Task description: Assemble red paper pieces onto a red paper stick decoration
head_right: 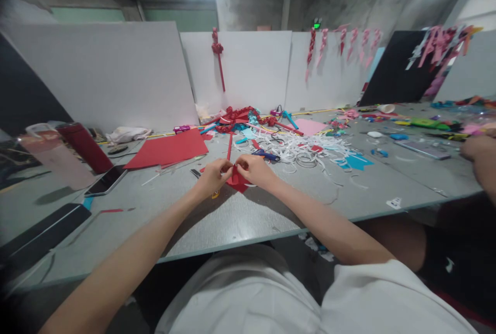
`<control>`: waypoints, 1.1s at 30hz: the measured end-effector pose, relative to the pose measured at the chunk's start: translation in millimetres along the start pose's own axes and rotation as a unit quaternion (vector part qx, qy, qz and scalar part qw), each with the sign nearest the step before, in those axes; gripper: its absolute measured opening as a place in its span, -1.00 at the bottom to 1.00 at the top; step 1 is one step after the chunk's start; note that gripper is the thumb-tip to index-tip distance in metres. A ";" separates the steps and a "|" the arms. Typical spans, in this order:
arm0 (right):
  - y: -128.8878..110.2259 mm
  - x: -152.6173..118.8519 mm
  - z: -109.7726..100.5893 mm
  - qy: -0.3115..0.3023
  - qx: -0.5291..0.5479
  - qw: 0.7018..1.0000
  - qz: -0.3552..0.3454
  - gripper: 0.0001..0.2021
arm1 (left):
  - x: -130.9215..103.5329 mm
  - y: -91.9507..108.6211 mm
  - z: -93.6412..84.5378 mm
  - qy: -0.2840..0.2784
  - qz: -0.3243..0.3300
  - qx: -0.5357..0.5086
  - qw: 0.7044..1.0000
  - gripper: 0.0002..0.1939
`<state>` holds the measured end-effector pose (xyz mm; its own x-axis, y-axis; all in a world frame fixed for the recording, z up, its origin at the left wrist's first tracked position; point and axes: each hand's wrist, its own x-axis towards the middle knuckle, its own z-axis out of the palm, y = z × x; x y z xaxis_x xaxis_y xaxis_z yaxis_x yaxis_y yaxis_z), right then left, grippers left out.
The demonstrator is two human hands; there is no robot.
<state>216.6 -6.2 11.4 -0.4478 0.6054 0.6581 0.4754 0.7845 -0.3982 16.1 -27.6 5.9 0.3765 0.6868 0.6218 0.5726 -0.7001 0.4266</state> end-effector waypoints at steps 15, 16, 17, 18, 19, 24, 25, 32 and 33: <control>7.3 1.8 1.7 0.013 -0.017 1.000 0.010 -0.91 | -0.6 3.5 -3.2 -0.009 0.001 0.000 1.000 -0.91; 9.8 1.9 1.3 0.018 -0.021 0.999 0.015 -0.91 | -0.6 3.9 -3.2 -0.007 0.001 -0.001 1.000 -0.91; 12.5 2.1 0.9 0.023 -0.024 0.999 0.019 -0.91 | -0.6 4.3 -3.1 -0.004 0.000 -0.002 1.000 -0.90; 15.3 2.1 0.5 0.024 -0.026 0.999 0.022 -0.91 | -0.6 4.5 -2.9 -0.001 -0.003 -0.003 1.000 -0.90; 18.0 2.1 0.2 0.024 -0.027 0.999 0.023 -0.90 | -0.5 4.7 -2.7 0.002 -0.005 -0.004 1.000 -0.90; 25.7 0.6 2.1 0.007 -0.042 0.999 -0.007 -0.73 | -0.3 5.0 -2.1 0.001 0.000 -0.009 1.000 -0.91; 25.9 0.3 2.9 0.001 -0.046 0.999 -0.014 -0.73 | -0.3 5.0 -2.2 0.002 0.003 -0.009 1.000 -0.91; 18.6 2.9 0.8 0.003 -0.022 1.000 -0.021 -0.87 | 1.9 5.0 -5.2 0.043 -0.015 -0.005 0.999 -0.87; 16.8 3.5 -0.3 0.014 -0.015 1.000 -0.017 -0.85 | 2.6 5.2 -5.9 0.061 -0.021 -0.008 0.998 -0.86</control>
<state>223.2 9.1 7.1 -0.4425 0.5745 0.6885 0.4830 0.7996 -0.3568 15.7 -30.6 13.6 0.2601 0.6872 0.6784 0.5734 -0.6752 0.4641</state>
